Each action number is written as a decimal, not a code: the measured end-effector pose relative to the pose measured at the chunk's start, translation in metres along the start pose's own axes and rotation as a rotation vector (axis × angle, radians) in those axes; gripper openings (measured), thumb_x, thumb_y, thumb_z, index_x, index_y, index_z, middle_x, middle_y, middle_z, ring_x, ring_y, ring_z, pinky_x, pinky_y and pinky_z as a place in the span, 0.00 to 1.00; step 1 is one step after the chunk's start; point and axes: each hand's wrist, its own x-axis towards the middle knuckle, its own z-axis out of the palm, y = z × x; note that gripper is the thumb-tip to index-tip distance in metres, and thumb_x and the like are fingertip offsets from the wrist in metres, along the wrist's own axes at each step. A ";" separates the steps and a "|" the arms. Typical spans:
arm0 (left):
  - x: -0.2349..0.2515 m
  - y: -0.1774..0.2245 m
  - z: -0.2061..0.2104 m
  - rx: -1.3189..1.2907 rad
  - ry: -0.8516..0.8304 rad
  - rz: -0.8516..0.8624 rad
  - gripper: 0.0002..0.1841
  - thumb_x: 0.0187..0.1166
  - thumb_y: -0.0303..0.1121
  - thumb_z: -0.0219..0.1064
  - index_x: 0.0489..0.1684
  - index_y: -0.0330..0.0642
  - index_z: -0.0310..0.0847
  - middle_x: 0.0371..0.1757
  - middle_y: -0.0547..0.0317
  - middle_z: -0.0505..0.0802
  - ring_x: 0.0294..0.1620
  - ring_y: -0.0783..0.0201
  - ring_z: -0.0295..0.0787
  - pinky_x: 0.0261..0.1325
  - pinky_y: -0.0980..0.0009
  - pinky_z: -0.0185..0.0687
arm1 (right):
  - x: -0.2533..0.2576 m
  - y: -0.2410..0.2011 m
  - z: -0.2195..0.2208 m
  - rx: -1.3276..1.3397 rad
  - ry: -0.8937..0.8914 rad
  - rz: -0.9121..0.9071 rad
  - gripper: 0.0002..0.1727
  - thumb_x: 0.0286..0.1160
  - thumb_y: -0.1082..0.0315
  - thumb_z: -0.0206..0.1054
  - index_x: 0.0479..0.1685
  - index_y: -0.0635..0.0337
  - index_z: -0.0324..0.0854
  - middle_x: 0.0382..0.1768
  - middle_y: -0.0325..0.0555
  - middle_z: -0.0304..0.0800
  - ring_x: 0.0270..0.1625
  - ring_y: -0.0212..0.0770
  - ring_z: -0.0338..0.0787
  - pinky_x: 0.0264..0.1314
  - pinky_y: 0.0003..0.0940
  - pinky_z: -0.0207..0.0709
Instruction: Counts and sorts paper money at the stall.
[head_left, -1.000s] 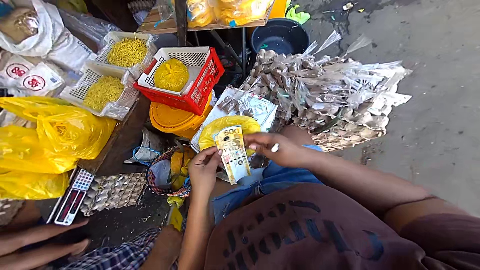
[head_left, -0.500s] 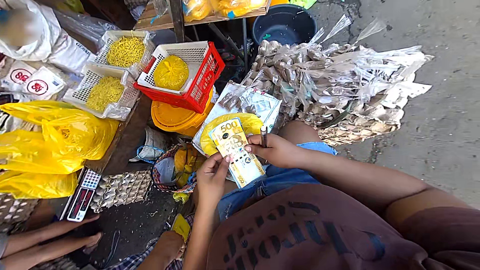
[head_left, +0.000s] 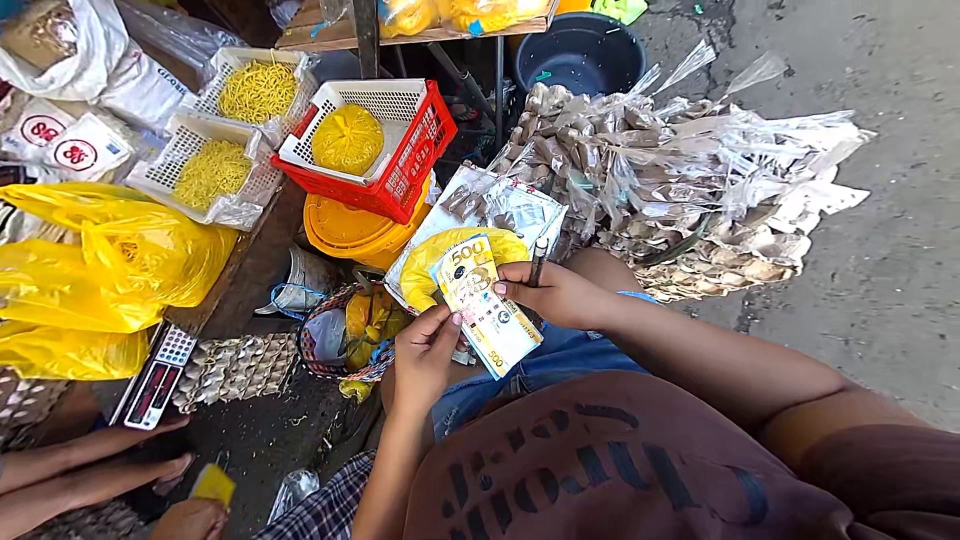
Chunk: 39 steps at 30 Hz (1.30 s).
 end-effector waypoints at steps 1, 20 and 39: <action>0.000 0.000 0.000 0.009 -0.001 0.010 0.11 0.82 0.19 0.59 0.49 0.28 0.89 0.39 0.62 0.96 0.31 0.74 0.91 0.35 0.77 0.90 | 0.001 0.000 0.000 0.008 0.001 0.004 0.12 0.92 0.67 0.55 0.41 0.56 0.83 0.32 0.29 0.85 0.37 0.17 0.85 0.45 0.16 0.79; 0.004 -0.009 -0.007 0.129 -0.038 0.325 0.17 0.80 0.18 0.59 0.57 0.40 0.92 0.51 0.61 0.93 0.50 0.75 0.89 0.55 0.76 0.88 | 0.015 -0.013 -0.008 0.049 -0.052 -0.077 0.16 0.89 0.75 0.51 0.61 0.61 0.84 0.45 0.34 0.92 0.43 0.19 0.89 0.50 0.19 0.84; 0.005 -0.020 -0.004 0.336 0.038 0.556 0.16 0.84 0.20 0.60 0.57 0.48 0.92 0.54 0.60 0.92 0.57 0.74 0.88 0.63 0.77 0.85 | 0.012 -0.025 -0.013 -0.069 0.071 -0.219 0.09 0.83 0.71 0.65 0.51 0.60 0.90 0.37 0.27 0.93 0.37 0.12 0.86 0.45 0.11 0.80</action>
